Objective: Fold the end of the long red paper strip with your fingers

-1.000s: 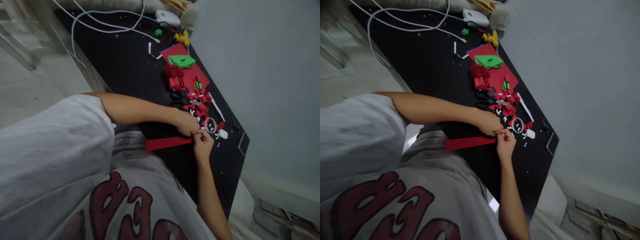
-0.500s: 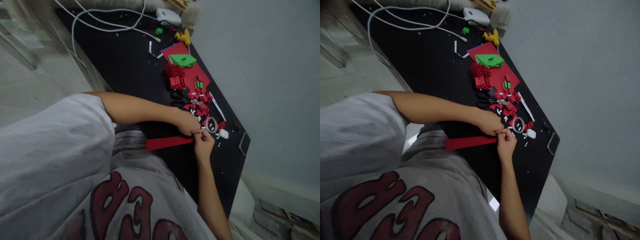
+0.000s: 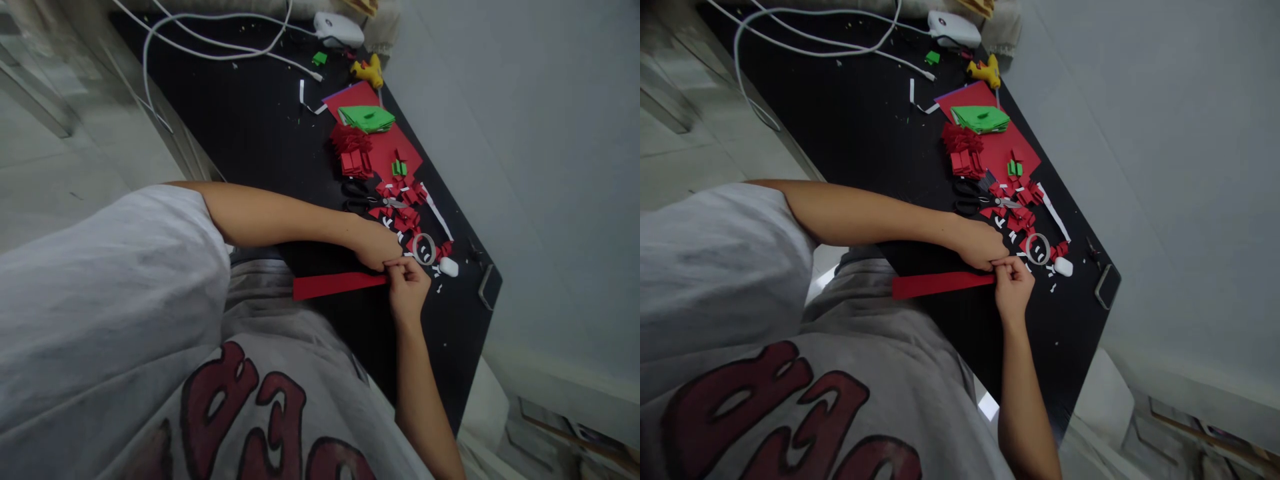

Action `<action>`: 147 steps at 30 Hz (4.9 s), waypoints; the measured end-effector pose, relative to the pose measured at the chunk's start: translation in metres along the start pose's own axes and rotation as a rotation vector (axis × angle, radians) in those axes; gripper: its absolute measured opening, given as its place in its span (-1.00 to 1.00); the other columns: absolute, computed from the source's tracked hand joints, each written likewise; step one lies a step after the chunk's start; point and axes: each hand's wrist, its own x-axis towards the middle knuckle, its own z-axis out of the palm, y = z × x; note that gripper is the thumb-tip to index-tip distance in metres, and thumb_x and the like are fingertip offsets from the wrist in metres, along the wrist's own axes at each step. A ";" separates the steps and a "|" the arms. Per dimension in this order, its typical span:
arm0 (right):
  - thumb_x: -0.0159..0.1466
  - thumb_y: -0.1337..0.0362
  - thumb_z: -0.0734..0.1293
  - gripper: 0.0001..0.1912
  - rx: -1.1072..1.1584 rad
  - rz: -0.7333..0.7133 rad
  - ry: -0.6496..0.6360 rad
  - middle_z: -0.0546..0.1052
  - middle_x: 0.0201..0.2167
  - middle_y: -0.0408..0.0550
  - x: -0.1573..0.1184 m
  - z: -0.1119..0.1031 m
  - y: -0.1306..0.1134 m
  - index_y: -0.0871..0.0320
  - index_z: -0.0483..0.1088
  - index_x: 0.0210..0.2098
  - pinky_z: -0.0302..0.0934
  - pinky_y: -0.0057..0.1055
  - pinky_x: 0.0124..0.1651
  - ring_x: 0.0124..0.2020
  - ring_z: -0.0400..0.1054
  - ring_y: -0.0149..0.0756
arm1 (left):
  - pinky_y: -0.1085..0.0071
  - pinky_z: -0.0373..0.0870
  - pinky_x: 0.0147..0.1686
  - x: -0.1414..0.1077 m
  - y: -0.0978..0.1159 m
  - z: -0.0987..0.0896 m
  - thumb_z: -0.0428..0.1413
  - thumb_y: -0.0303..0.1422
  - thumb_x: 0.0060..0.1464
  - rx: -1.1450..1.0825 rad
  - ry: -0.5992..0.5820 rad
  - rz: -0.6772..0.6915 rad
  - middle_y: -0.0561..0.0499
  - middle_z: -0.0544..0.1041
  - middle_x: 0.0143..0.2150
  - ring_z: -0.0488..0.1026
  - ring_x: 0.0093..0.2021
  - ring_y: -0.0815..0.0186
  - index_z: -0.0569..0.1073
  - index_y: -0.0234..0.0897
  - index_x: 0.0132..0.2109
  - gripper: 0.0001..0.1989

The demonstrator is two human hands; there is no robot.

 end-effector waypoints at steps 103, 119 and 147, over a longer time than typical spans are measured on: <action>0.11 0.16 0.41 -0.83 0.022 0.000 0.016 0.10 -0.69 -0.34 0.000 0.001 0.001 0.12 0.48 -0.50 -0.14 -0.44 -0.46 -0.61 -0.06 -0.48 | 0.25 0.36 -0.10 0.001 -0.001 0.001 0.20 -0.37 0.12 -0.004 0.017 -0.011 -0.19 0.65 -0.08 0.51 -0.13 0.10 0.66 -0.25 -0.06 -0.75; 0.11 0.21 0.37 -0.87 -0.018 -0.031 0.023 0.11 -0.69 -0.34 0.000 0.001 0.000 0.11 0.49 -0.49 -0.13 -0.42 -0.44 -0.61 -0.05 -0.47 | 0.24 0.30 -0.10 -0.003 0.002 -0.002 0.12 -0.33 0.27 0.056 -0.025 0.010 -0.31 0.62 0.01 0.48 -0.14 0.11 0.61 -0.37 0.08 -0.67; 0.11 0.18 0.39 -0.86 -0.010 -0.028 0.020 0.15 -0.69 -0.33 -0.001 0.001 -0.002 0.11 0.48 -0.49 -0.12 -0.42 -0.44 -0.60 -0.04 -0.47 | 0.23 0.27 -0.12 -0.003 0.001 -0.002 0.21 -0.38 0.18 -0.059 0.018 -0.004 -0.27 0.63 -0.07 0.42 -0.22 0.16 0.63 -0.32 -0.13 -0.84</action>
